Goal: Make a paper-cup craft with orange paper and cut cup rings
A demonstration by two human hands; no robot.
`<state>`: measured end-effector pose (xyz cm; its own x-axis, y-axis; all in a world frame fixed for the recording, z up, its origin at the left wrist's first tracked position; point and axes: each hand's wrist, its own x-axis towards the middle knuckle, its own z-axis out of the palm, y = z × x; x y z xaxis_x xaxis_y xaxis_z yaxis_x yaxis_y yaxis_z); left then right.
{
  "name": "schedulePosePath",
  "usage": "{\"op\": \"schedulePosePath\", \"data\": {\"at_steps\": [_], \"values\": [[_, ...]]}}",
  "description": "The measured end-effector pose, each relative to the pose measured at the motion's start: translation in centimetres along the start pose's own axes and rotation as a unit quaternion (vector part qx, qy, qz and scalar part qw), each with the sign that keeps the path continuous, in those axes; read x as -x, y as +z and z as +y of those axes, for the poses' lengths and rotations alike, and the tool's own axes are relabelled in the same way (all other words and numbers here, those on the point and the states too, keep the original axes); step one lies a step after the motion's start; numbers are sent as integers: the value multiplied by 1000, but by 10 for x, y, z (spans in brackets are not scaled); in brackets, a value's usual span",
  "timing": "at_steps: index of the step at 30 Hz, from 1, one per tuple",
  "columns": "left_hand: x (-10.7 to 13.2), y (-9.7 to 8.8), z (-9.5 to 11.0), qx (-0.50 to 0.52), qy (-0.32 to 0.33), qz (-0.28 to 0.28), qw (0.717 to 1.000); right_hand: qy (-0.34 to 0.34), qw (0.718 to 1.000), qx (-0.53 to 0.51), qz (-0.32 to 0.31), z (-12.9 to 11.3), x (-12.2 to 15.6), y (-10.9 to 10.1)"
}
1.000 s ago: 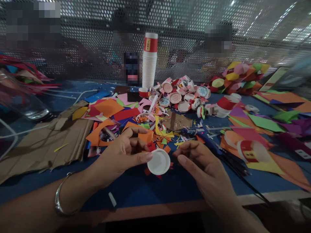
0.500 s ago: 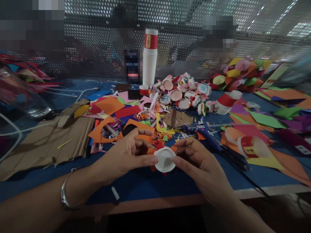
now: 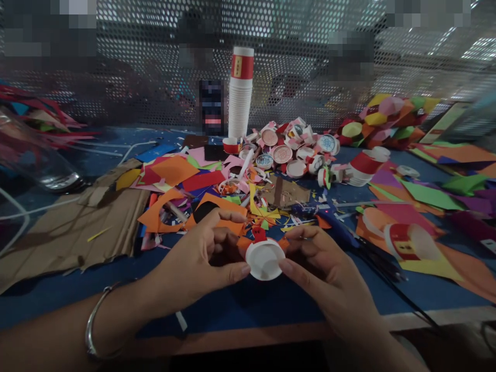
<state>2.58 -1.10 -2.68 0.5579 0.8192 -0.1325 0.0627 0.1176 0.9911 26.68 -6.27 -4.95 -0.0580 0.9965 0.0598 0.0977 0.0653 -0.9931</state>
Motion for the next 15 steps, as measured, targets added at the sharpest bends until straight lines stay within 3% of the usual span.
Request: {"op": "schedulePosePath", "data": {"at_steps": [4,9,11,15], "values": [[-5,-5,-4,21,0,9,1000,-48,996,51,47,-2,0,0],[-9,-8,-3,16,-9,26,999,-115,969,170,140,-12,14,1],[-10,-9,-2,10,-9,32,999,-130,965,197,113,-24,22,3],[-12,-8,0,2,-7,43,999,-206,956,205,-48,-47,33,12]]}}
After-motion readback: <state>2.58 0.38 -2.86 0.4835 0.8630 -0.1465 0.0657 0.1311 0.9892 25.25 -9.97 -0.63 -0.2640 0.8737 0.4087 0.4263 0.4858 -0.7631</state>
